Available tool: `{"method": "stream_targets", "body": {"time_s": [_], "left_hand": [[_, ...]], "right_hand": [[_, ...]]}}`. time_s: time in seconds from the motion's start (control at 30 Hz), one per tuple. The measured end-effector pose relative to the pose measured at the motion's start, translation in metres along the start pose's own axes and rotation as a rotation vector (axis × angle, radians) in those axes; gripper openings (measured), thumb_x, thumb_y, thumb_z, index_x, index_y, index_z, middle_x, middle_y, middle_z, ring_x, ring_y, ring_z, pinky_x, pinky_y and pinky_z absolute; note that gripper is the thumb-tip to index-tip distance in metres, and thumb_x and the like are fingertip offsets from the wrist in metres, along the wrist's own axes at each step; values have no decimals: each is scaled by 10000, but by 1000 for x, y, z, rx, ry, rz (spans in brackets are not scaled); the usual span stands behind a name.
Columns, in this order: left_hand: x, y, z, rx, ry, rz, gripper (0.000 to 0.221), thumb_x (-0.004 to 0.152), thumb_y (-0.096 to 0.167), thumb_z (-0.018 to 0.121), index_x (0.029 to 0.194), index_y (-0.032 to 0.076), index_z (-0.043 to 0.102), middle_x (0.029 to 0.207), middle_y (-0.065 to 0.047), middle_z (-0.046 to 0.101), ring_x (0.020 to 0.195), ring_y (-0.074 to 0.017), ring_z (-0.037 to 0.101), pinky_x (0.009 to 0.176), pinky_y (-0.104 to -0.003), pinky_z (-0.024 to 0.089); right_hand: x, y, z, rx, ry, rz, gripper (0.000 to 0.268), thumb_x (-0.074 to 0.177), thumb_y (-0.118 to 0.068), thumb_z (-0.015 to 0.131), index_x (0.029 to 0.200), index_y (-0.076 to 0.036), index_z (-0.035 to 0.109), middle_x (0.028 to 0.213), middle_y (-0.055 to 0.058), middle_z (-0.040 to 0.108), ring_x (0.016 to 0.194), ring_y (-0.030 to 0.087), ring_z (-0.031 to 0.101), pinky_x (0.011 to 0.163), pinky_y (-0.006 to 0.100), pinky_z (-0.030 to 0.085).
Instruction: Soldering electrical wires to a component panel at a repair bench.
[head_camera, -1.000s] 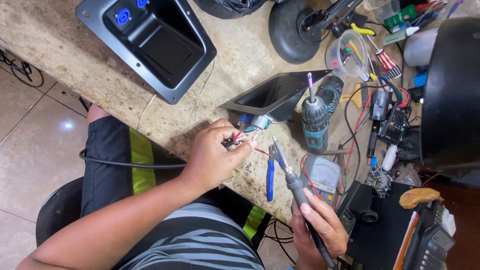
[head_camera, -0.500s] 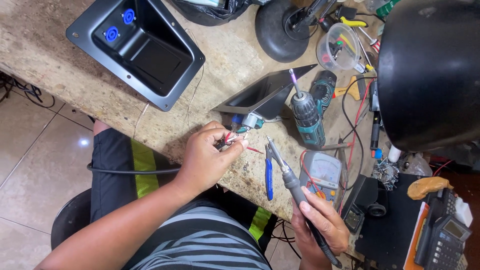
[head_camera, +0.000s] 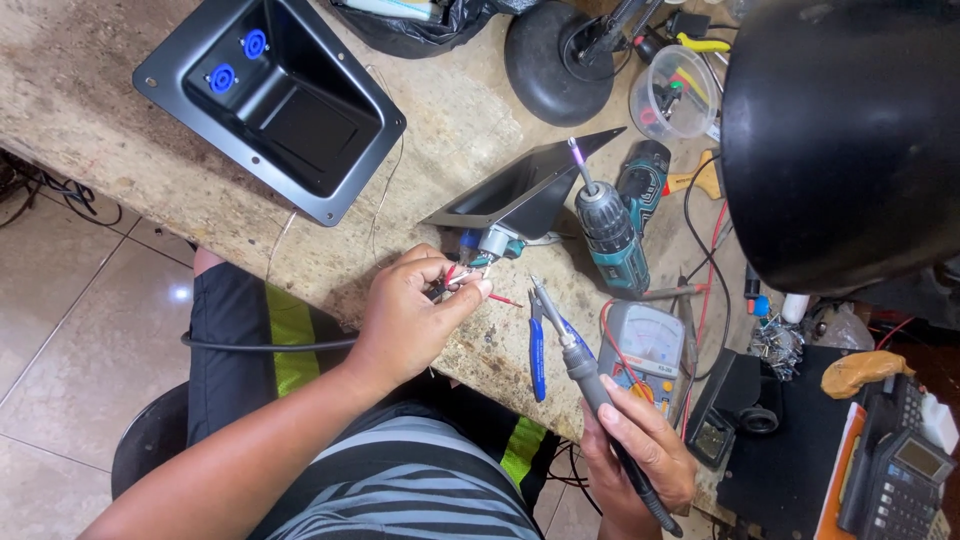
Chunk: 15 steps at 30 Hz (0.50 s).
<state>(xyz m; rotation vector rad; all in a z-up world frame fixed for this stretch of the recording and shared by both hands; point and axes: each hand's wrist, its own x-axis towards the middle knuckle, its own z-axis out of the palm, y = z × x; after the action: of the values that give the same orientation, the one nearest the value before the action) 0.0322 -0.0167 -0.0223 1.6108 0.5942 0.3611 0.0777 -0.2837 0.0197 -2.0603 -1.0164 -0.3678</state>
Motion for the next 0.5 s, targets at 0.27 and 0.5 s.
{"method": "stream_targets", "body": {"time_s": [0.27,0.5], "left_hand": [[0,0,0,4,1,3,199,869,229,773,729,94,729,797,-11,602,759,-155,572,713,-317,454],[1,-1,1,4,19,10,156,852,219,778,757,98,758,801,-12,628,764,-157,598,719,-313,466]], "right_hand": [[-2,1,0,19,7,6,300,814,9,820,1087,-46,708,1179,262,721,1062,333,782,942,352,674],[-2,-2,-2,5,21,30,239,850,-53,783,1075,-44,704,1173,275,720,1053,324,780,943,350,652]]}}
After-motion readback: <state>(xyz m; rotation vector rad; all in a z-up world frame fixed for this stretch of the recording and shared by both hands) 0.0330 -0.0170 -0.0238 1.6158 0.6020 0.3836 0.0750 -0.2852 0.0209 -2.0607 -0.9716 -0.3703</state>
